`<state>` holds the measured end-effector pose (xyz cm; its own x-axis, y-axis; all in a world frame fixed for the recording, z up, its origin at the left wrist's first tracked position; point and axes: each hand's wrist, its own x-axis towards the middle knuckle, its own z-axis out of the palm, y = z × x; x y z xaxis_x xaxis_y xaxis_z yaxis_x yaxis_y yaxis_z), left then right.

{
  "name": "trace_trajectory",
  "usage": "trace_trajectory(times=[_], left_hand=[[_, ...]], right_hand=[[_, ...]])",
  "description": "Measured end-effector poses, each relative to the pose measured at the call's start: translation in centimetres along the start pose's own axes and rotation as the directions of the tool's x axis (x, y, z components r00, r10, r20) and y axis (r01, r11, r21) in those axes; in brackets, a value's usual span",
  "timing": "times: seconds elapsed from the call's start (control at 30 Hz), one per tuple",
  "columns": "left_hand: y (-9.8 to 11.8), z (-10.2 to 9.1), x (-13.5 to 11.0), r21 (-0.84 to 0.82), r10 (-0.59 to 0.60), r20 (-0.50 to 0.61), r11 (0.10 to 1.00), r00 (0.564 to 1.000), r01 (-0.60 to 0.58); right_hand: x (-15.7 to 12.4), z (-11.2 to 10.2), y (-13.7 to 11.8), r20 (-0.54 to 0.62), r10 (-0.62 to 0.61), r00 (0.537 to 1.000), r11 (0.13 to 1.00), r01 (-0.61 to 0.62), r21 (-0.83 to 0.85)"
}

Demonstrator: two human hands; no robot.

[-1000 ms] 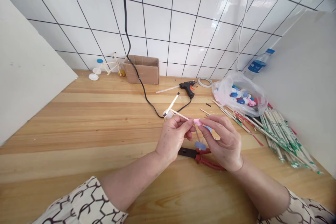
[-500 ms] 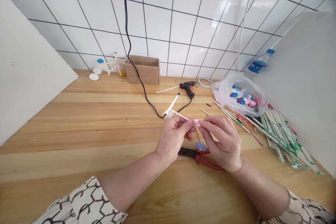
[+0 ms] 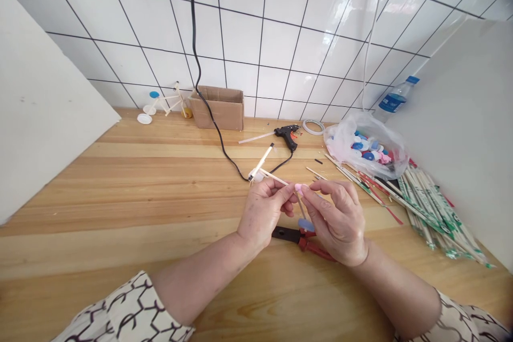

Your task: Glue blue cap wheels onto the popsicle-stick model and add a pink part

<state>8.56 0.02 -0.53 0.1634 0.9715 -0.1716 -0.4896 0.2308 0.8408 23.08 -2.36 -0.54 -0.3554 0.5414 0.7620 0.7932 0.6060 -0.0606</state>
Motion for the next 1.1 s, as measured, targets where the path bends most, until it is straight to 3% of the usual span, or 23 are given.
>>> trace_trajectory(times=[1.1], left_hand=[[0.54, 0.13, -0.19, 0.000, -0.012, 0.024, 1.000, 1.000, 0.012]], right_hand=[[0.35, -0.09, -0.37, 0.000, -0.100, 0.995, 0.980, 0.099, -0.175]])
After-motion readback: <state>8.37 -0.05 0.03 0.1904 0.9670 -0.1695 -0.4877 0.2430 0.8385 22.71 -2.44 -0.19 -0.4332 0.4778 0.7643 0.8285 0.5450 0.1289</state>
